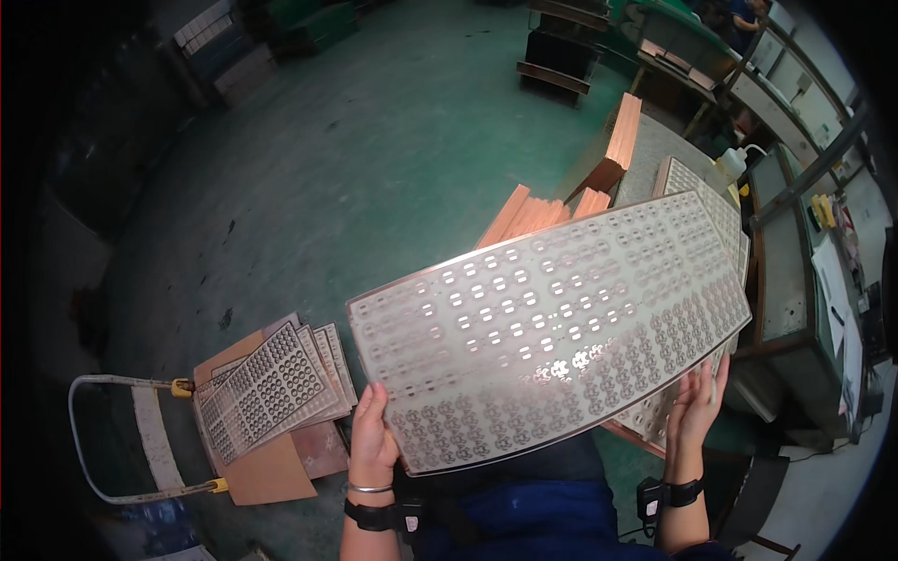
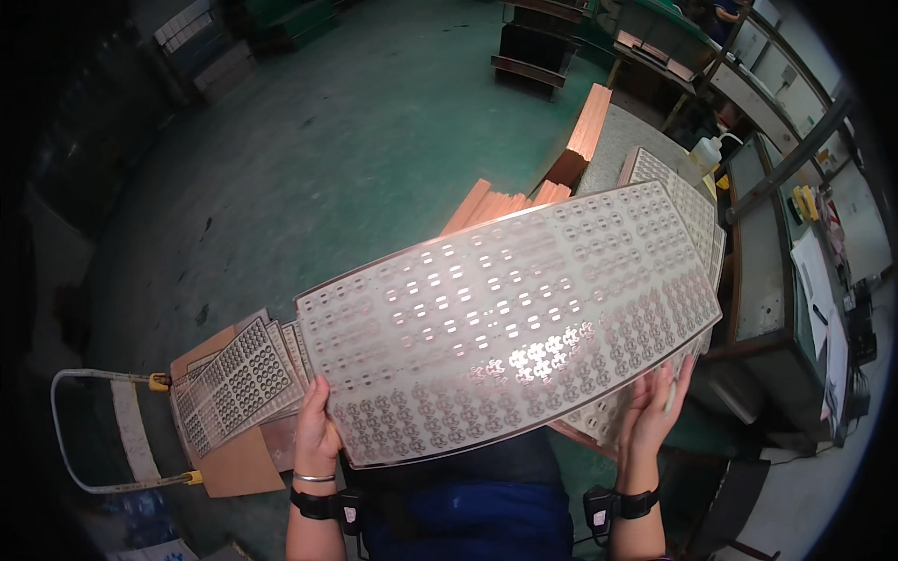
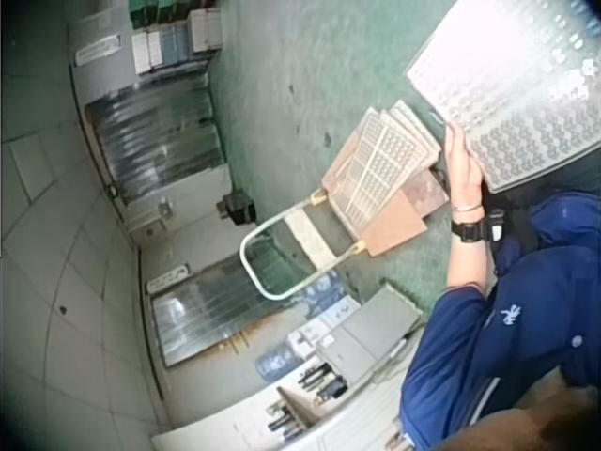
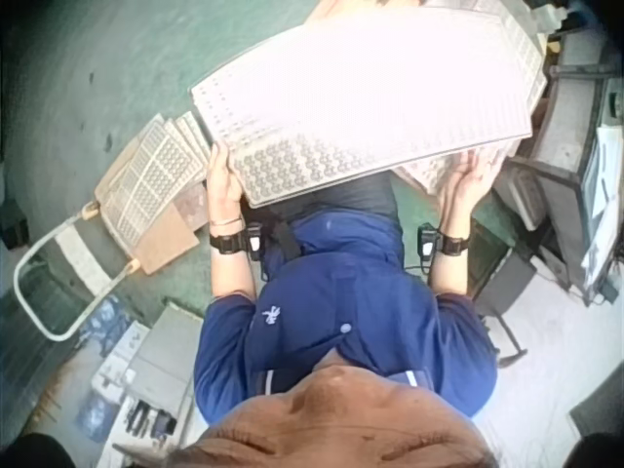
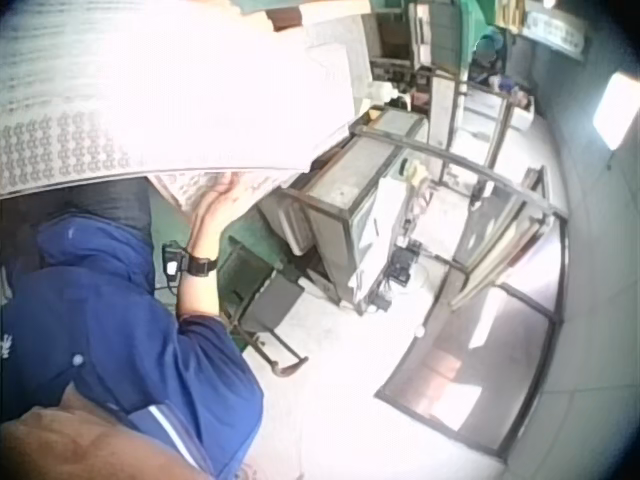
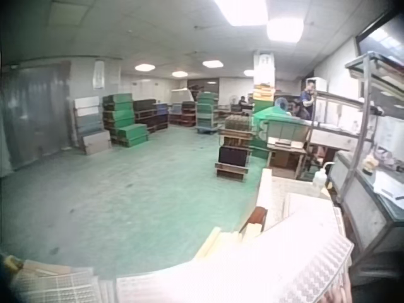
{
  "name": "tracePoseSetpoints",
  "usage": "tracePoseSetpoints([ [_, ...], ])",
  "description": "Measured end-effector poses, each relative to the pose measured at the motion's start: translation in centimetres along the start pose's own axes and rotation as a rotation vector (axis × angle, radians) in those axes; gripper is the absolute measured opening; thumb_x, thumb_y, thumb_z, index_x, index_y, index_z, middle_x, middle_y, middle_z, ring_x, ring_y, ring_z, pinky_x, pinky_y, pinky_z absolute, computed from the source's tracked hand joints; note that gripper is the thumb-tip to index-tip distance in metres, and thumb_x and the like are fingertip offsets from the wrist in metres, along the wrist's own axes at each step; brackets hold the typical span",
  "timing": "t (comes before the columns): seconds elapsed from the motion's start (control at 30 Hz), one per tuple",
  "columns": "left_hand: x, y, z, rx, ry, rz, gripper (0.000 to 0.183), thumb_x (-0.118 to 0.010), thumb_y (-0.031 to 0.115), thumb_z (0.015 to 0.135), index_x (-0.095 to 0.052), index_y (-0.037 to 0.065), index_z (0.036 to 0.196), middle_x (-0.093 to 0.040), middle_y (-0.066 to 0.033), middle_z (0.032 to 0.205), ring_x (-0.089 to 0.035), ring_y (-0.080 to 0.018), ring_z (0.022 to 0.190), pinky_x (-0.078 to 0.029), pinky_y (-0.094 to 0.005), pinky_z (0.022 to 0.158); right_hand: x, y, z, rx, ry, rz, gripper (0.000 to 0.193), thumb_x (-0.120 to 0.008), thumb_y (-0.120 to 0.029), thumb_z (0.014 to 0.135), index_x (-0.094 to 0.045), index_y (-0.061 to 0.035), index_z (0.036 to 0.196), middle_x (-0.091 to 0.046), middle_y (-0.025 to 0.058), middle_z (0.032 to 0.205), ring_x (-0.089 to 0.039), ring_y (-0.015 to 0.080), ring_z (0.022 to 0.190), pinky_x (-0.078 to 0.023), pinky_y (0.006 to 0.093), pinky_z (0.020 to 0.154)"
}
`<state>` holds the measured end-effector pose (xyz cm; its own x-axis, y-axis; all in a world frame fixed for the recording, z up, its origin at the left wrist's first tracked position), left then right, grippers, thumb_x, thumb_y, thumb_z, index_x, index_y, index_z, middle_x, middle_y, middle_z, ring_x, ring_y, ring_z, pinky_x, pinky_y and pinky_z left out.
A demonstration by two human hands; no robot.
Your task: Inspecting and marking specific components on large metal sheets using a stylus.
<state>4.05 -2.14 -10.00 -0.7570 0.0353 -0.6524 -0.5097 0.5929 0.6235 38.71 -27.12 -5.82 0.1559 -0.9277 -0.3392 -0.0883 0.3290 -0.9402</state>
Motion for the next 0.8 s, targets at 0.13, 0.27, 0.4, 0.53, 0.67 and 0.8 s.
tracePoseSetpoints([
  [0.13, 2.1, 1.9, -0.5, -0.102, 0.103, 0.068, 0.026, -0.051, 0.015, 0.094, -0.055, 0.001, 0.116, -0.060, -0.0076, 0.113, -0.056, -0.0170, 0.104, -0.044, -0.0307, 0.091, 2.4, -2.0, 4.3, 0.101, 0.071, 0.113, 0.056, -0.049, -0.013, 0.094, -0.022, -0.0053, 0.142, -0.050, 0.0144, 0.122, -0.053, 0.0200, 0.110, -0.046, 0.0303, 0.092],
  [0.27, 4.4, 3.6, -0.4, -0.260, 0.144, 0.219, 0.026, -0.053, 0.016, 0.093, -0.056, 0.000, 0.114, -0.061, -0.0072, 0.110, -0.057, -0.0156, 0.099, -0.043, -0.0288, 0.089, 1.9, -4.7, 5.8, 0.052, -0.021, 0.179, 0.046, -0.046, -0.021, 0.096, -0.035, -0.0031, 0.137, -0.054, 0.0125, 0.118, -0.057, 0.0173, 0.104, -0.049, 0.0302, 0.090],
  [0.4, 8.0, 4.6, -0.4, -0.360, 0.260, 0.303, 0.027, -0.053, 0.019, 0.093, -0.057, -0.001, 0.111, -0.061, -0.0070, 0.109, -0.056, -0.0144, 0.097, -0.042, -0.0285, 0.089, -1.7, -5.1, 4.5, -0.016, -0.177, 0.066, 0.043, -0.045, -0.023, 0.097, -0.038, -0.0027, 0.134, -0.058, 0.0100, 0.113, -0.061, 0.0131, 0.092, -0.054, 0.0219, 0.071],
  [0.53, 10.3, 5.8, -0.9, -0.393, 0.409, 0.352, 0.039, -0.057, 0.025, 0.091, -0.053, -0.005, 0.116, -0.058, -0.0103, 0.114, -0.053, -0.0166, 0.103, -0.040, -0.0291, 0.093, -3.2, -5.2, 3.2, -0.019, -0.259, -0.054, 0.040, -0.044, -0.017, 0.096, -0.039, 0.0012, 0.131, -0.058, 0.0107, 0.113, -0.061, 0.0115, 0.086, -0.053, 0.0200, 0.063],
  [0.67, 11.8, 6.6, -1.5, -0.409, 0.458, 0.396, 0.044, -0.058, 0.027, 0.090, -0.051, -0.006, 0.119, -0.056, -0.0115, 0.117, -0.052, -0.0177, 0.105, -0.039, -0.0299, 0.094, -3.0, -5.0, 3.0, -0.016, -0.302, -0.084, 0.040, -0.047, -0.017, 0.095, -0.042, 0.0026, 0.129, -0.059, 0.0108, 0.109, -0.062, 0.0114, 0.086, -0.053, 0.0204, 0.067],
  [0.8, 12.4, 7.1, -1.6, -0.432, 0.540, 0.380, 0.045, -0.056, 0.028, 0.092, -0.050, -0.006, 0.120, -0.055, -0.0121, 0.118, -0.052, -0.0181, 0.106, -0.039, -0.0309, 0.095, -4.2, -5.1, 2.5, 0.010, -0.214, -0.137, 0.037, -0.050, -0.019, 0.094, -0.048, 0.0037, 0.124, -0.061, 0.0022, 0.092, -0.052, 0.0015, 0.071, -0.041, 0.0141, 0.060],
])
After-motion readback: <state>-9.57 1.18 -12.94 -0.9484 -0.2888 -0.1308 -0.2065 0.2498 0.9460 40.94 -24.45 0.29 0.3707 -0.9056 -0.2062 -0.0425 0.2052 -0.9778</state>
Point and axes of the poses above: each hand's wrist, its own z-axis towards the middle knuckle, its own x-axis out of the back of the hand, y = z × x, the point moved 2 cm from there along z, towards the middle knuckle
